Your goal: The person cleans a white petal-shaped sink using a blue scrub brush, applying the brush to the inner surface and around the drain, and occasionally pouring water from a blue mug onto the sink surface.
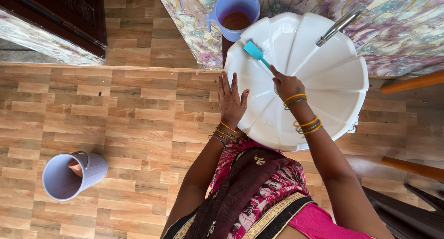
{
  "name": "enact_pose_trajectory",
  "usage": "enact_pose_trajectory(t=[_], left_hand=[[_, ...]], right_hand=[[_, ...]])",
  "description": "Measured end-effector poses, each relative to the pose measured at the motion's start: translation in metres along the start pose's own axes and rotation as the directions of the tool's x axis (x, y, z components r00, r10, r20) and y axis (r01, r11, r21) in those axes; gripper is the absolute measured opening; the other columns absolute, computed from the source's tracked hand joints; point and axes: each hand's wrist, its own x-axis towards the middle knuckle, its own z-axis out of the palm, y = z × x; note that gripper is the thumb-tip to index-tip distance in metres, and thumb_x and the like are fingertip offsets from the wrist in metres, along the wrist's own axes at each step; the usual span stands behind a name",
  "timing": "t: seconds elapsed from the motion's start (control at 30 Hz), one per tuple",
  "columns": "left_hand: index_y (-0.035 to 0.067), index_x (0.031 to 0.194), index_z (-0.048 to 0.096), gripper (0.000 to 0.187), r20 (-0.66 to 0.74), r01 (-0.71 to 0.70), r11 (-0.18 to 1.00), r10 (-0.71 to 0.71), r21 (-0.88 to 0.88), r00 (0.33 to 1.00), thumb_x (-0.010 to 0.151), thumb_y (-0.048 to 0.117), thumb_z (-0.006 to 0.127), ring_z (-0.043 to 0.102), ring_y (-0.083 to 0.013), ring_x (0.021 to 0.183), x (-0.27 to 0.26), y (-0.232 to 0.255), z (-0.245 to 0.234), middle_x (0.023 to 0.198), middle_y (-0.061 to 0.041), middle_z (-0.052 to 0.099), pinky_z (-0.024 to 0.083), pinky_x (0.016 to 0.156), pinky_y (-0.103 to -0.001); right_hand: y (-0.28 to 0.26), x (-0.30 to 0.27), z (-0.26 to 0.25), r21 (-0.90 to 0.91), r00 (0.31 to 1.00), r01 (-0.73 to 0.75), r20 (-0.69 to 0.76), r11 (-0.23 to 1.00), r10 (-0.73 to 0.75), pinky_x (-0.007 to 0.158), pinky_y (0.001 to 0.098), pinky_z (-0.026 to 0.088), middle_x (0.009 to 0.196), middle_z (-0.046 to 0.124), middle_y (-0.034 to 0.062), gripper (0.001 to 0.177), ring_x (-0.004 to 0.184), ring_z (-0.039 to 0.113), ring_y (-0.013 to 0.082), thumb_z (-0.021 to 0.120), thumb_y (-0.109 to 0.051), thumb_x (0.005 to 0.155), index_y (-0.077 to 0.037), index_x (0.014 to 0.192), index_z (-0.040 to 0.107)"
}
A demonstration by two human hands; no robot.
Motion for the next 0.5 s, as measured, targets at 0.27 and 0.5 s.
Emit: enact_pose_trajectory(t=[0.27,0.5], left_hand=[[0.011,0.164,0.026,0.073,-0.003,0.002,1.0,-0.002,-0.021,1.0,0.106,0.047,0.051,0.017,-0.0481,0.157,0.001,0.0,0.0,0.171,-0.025,0.014,0.03,0.12,-0.06],[0.01,0.165,0.025,0.073,-0.003,-0.013,1.0,0.013,-0.001,1.0,0.107,0.046,0.049,0.017,-0.0484,0.157,0.001,-0.001,0.002,0.171,-0.026,0.014,0.028,0.122,-0.061]], right_hand=[[0.067,-0.016,0.04,-0.045,0.998,0.012,0.064,0.999,-0.01,0.082,0.052,0.055,0.103,0.073,0.0195,0.053,0.091,0.069,0.0416,0.06,-0.032,0.1,-0.044,0.151,0.05],[0.035,0.014,0.013,0.132,0.997,-0.04,-0.053,0.99,0.047,0.082,0.053,0.054,0.1,0.071,0.0223,0.047,0.093,0.068,0.0438,0.061,-0.037,0.101,-0.045,0.146,0.053]])
